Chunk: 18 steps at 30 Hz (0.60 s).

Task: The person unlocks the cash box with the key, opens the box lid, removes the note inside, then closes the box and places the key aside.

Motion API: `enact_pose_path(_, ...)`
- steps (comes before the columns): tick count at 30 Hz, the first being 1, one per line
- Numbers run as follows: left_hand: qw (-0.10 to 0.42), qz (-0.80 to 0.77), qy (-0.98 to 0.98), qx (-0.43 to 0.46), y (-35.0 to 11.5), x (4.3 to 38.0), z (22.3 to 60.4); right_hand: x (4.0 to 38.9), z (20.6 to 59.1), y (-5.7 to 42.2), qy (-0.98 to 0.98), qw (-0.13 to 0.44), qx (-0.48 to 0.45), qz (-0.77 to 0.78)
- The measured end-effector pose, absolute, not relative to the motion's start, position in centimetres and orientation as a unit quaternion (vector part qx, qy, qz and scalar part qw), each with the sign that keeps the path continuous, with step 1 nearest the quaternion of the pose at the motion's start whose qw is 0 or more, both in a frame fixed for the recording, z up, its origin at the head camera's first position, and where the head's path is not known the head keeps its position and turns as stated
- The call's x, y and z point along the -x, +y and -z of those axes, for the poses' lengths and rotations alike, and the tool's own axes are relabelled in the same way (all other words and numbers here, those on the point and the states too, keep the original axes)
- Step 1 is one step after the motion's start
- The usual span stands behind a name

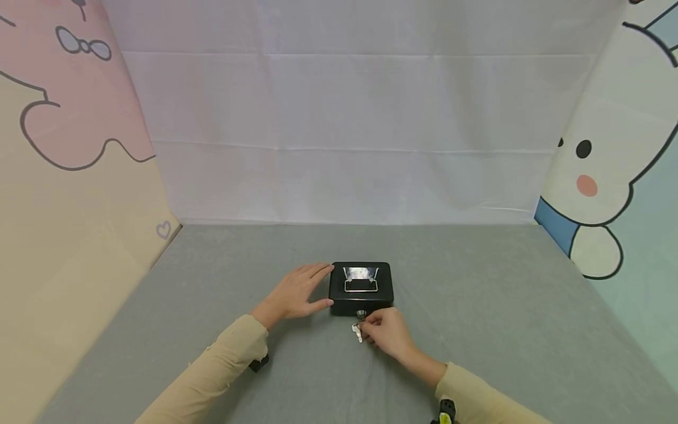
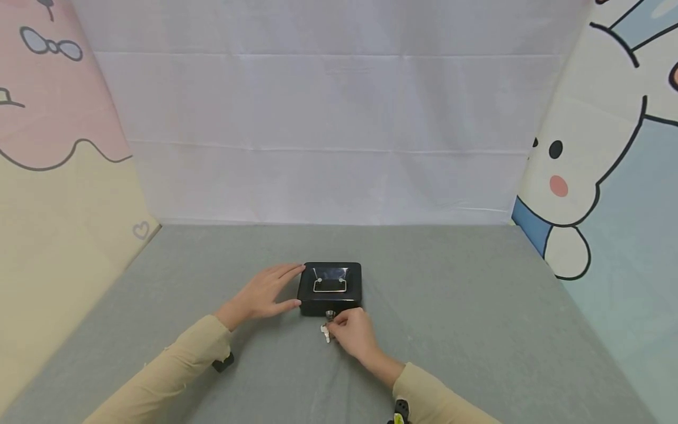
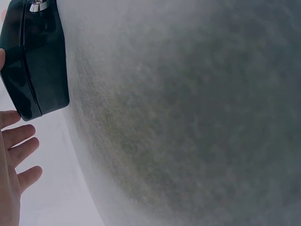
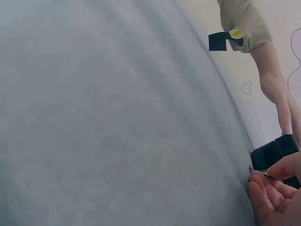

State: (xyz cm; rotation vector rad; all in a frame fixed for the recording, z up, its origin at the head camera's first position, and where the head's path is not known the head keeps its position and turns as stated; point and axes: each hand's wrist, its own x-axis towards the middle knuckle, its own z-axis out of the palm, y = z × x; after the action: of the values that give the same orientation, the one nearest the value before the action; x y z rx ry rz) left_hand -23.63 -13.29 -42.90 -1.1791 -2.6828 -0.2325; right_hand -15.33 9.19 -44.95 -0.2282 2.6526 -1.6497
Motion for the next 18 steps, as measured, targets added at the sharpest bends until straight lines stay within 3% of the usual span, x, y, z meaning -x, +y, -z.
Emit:
enact_pose_path(8, 0.101, 0.083, -0.907, 0.4, -13.29, 23.66, 42.96, 15.2, 44.62, 9.09, 0.758, 0.122, -0.016, 0.641)
enact_pose_path(18, 0.097, 0.082, -0.909, 0.396, -13.34, 23.64, 42.97, 15.27, 44.21, 9.32, 0.702, 0.193, -0.062, 0.683)
